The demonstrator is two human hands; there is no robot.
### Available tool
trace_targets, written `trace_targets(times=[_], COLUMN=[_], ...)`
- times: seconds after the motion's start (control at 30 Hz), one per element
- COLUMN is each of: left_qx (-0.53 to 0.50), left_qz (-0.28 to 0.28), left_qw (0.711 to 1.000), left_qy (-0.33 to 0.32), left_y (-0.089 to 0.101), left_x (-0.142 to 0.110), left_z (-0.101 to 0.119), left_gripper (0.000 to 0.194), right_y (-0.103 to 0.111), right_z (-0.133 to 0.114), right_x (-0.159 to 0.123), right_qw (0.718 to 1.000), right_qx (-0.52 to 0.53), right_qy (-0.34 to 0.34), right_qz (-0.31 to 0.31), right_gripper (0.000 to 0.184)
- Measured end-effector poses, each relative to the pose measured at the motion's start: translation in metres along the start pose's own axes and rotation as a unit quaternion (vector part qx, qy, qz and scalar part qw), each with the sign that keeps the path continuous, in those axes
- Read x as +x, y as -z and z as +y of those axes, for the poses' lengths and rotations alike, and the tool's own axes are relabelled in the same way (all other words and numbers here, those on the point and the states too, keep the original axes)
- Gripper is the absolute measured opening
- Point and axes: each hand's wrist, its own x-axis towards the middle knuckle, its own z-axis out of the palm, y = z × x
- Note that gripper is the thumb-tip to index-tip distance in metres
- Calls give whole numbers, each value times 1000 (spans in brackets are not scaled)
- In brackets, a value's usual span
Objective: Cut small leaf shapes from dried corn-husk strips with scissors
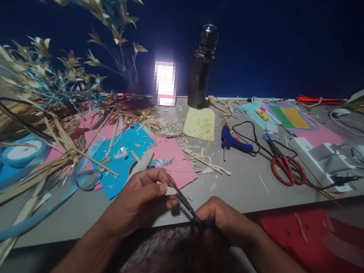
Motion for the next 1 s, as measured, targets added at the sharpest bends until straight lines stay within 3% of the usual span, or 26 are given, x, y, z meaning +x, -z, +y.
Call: trace_targets(times=[0.23, 0.63, 0.77, 1.0], left_qx=[5, 29, 43, 71], left_qz=[19, -2, 18, 81], left_qw=[1000, 999, 999, 994], left_qy=[6, 14, 19, 13], left_y=[0, 10, 12, 0], left_x=[-2, -2, -3, -6], left_z=[-2, -4, -3, 1], left_gripper=[12, 14, 16, 22], right_y=[3, 5, 8, 13], right_z=[2, -6, -18, -32], right_x=[-1, -9, -13, -18], right_qw=[999, 995, 992, 985], right_qx=[-29, -66, -98, -161], right_qy=[-14, -53, -69, -57], right_qz=[16, 45, 41, 39], right_gripper=[28, 33, 36, 43])
